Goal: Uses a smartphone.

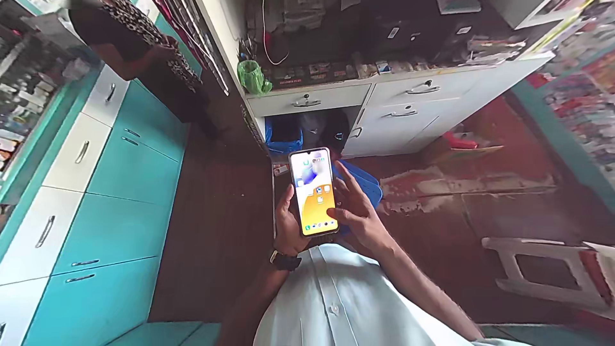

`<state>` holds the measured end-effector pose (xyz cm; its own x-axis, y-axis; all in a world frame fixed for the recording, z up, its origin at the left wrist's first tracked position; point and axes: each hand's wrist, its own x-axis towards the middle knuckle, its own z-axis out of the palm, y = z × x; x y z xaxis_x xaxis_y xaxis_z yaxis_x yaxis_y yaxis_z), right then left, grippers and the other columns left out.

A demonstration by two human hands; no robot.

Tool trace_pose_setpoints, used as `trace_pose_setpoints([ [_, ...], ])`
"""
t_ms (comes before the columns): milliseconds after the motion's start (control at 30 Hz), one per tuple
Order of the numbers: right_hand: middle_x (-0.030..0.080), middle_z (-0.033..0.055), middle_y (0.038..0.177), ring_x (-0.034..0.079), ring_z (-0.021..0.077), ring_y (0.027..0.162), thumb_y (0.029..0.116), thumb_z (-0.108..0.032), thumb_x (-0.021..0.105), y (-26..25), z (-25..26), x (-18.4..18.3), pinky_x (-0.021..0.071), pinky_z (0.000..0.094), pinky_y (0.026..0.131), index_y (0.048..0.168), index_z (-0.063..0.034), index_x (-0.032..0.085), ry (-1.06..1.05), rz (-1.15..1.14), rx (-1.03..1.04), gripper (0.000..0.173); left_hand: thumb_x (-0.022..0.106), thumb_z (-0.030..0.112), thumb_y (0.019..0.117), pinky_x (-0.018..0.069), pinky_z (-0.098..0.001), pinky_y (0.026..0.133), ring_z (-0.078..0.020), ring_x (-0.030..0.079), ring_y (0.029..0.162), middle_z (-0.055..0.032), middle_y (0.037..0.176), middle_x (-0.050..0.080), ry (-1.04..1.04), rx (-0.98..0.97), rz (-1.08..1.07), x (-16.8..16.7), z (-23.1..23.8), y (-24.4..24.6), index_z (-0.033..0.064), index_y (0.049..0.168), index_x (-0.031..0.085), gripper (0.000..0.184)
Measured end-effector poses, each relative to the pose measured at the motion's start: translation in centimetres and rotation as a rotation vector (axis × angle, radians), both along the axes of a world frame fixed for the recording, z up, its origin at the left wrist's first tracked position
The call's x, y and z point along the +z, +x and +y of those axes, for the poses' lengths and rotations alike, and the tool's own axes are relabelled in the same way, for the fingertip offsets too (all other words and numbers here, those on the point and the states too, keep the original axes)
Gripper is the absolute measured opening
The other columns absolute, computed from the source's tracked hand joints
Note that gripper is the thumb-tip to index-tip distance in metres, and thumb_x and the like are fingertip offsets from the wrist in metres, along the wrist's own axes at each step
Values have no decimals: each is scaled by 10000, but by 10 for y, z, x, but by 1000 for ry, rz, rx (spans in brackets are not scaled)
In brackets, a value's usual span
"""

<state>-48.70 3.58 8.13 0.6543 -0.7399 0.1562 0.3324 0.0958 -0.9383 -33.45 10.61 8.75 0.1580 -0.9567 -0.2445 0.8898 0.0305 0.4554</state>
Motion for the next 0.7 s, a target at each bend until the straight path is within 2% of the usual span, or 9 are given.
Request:
trace_pose_setpoints([
  [67, 511, 196, 1469, 632, 282, 1221, 906, -74, 685, 0, 9, -3, 572, 416, 1012, 1627, -31, 106, -14, -3, 36, 926, 271, 438, 1072, 622, -466, 847, -269, 729, 1028, -156, 1132, 726, -16, 13, 15, -1, 3, 2, 91, 1298, 580, 517],
  [133, 524, 209, 1459, 635, 285, 1224, 922, -80, 673, 2, 11, -3, 570, 415, 1016, 1611, 15, 113, -36, -9, 23, 893, 310, 438, 1065, 619, -471, 857, -269, 727, 1037, -154, 1141, 726, -55, 12, 29, -1, 6, 5, 94, 1285, 593, 497],
  [200, 576, 196, 1404, 661, 261, 1173, 964, -93, 626, 3, 7, 3, 588, 394, 976, 1601, 28, 165, -77, 6, -28, 796, 370, 441, 1056, 615, -467, 878, -266, 723, 1058, -151, 1154, 726, -105, -1, 32, -4, 9, 6, 92, 1275, 614, 479],
  [267, 647, 160, 1318, 698, 216, 1069, 1013, -115, 573, 6, -1, 13, 614, 349, 881, 1593, -4, 258, -115, 51, -96, 669, 483, 441, 1023, 612, -474, 891, -274, 722, 1071, -155, 1163, 727, -160, -29, 57, -6, 12, 7, 103, 1261, 647, 445],
  [333, 664, 123, 1308, 695, 185, 1084, 1043, -130, 533, 7, -10, 22, 600, 335, 917, 1580, -22, 320, -155, 87, -129, 587, 586, 439, 977, 614, -482, 885, -284, 728, 1064, -156, 1161, 732, -189, -54, 79, -7, 14, 8, 110, 1248, 671, 435],
  [400, 661, 128, 1323, 686, 198, 1129, 1043, -112, 524, 12, -15, 26, 587, 351, 964, 1569, -30, 354, -167, 80, -148, 559, 619, 426, 963, 617, -473, 882, -274, 733, 1051, -150, 1142, 740, -193, -53, 63, -8, 17, 8, 108, 1227, 685, 418],
  [533, 648, 126, 1343, 690, 207, 1115, 1030, -118, 541, 19, -11, 26, 595, 349, 935, 1596, -70, 303, -138, 63, -139, 616, 586, 425, 985, 616, -469, 886, -267, 733, 1052, -148, 1139, 741, -200, -49, 53, -8, 20, 11, 105, 1231, 687, 416],
  [600, 604, 113, 1396, 676, 216, 1130, 1013, -120, 567, 19, -2, 19, 596, 359, 938, 1609, -84, 262, -113, 59, -113, 670, 497, 422, 1027, 621, -473, 870, -267, 734, 1041, -148, 1131, 739, -163, 2, 47, -5, 22, 12, 100, 1239, 660, 418],
  [700, 550, 156, 1462, 628, 230, 1234, 994, -177, 598, 18, 22, 3, 569, 370, 1004, 1557, 24, 320, -249, 114, -232, 660, 365, 436, 1056, 620, -478, 863, -270, 730, 1042, -144, 1138, 732, -94, 81, 51, -2, 21, 14, 116, 1264, 612, 455],
])
